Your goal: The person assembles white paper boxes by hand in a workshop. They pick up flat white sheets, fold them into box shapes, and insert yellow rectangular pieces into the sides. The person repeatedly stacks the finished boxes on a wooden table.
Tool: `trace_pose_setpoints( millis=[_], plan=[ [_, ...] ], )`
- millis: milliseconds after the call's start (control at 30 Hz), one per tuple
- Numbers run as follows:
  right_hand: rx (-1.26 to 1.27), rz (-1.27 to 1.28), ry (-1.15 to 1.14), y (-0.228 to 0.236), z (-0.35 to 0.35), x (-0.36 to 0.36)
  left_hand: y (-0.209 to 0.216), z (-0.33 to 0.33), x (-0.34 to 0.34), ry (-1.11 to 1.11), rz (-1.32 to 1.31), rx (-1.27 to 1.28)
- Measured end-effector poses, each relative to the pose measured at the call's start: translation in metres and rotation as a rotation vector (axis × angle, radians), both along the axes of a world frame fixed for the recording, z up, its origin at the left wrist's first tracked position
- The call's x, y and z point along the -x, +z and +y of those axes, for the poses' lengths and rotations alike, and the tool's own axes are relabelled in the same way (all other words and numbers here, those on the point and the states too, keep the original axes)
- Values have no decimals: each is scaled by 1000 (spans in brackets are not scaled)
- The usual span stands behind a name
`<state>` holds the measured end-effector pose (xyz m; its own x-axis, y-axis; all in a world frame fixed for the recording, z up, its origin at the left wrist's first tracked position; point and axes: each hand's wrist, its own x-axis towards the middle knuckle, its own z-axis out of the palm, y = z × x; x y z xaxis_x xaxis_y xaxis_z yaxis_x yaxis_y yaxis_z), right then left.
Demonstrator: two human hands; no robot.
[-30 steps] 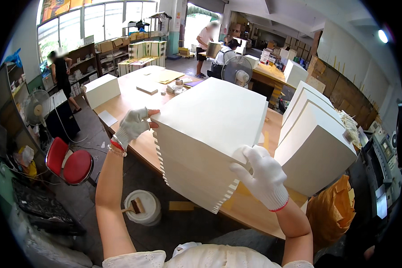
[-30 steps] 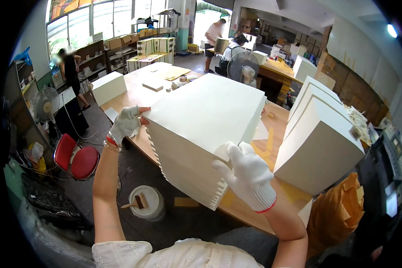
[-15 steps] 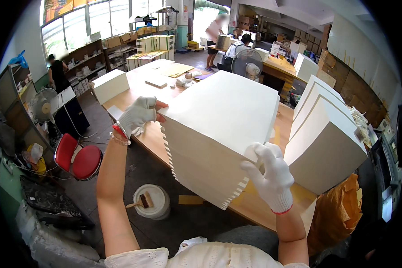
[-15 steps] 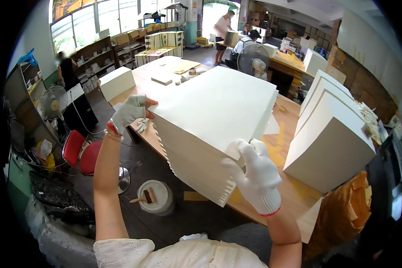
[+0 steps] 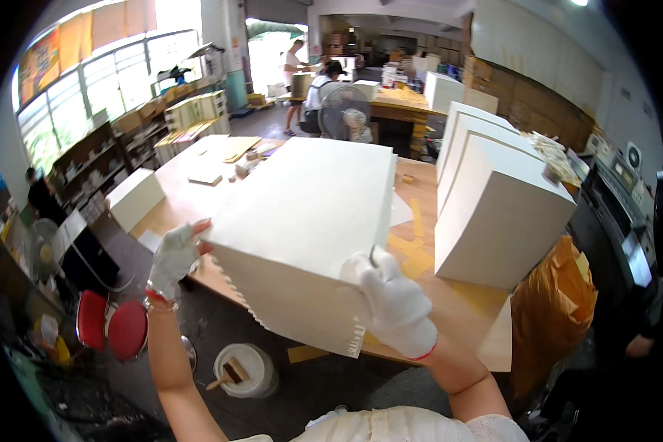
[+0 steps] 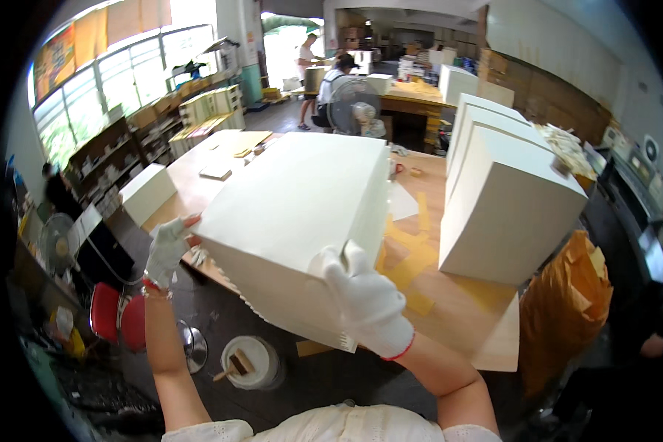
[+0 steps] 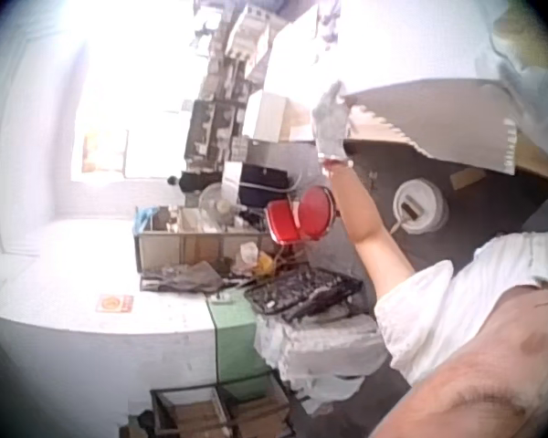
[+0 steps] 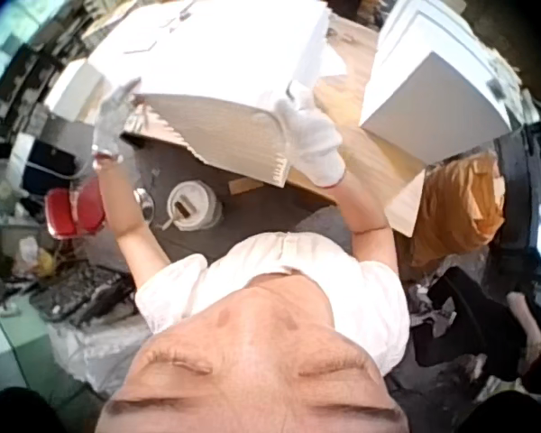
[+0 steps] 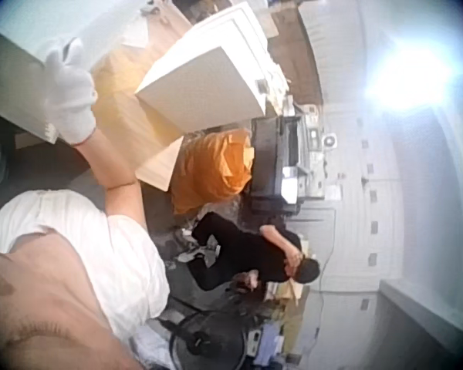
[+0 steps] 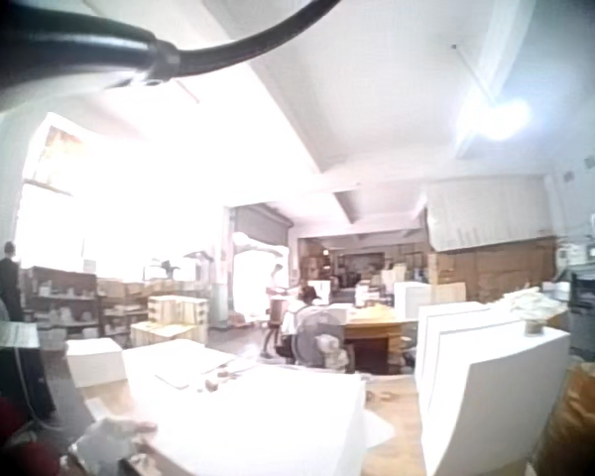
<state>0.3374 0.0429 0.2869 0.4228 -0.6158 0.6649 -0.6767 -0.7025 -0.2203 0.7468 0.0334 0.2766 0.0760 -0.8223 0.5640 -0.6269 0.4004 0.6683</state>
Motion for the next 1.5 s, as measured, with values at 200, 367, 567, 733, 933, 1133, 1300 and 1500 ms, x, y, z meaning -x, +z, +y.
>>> trace_pose_setpoints(
  millis=[200, 367, 567, 733, 933, 1133, 1300, 1500],
  plan=[
    [98, 75, -110, -12, 7, -2, 10, -2, 0, -88, 157, -227],
    [29, 21, 11, -7, 10, 3, 14, -1, -5, -26, 81, -223],
    [-180, -755, 486, -83, -16, 55, -8, 22, 47, 30, 299, 187],
    [-1104, -1228, 205, -194, -55, 99, -206, 43, 42, -89, 951, 325],
    [-1538, -1365, 43, -309, -114, 97, -369, 77, 181, 691, 2175, -317],
    [-1489, -1213, 32, -349, -167, 26, -397, 58, 164, 537, 2038, -347],
    [-1400, -1363, 312, -303, -169, -13, -411, 32, 159, 752, 2123, -242],
    [-1247, -1302, -55, -265, -168, 10, -392, -8, 162, 505, 2184, -298]
  ],
)
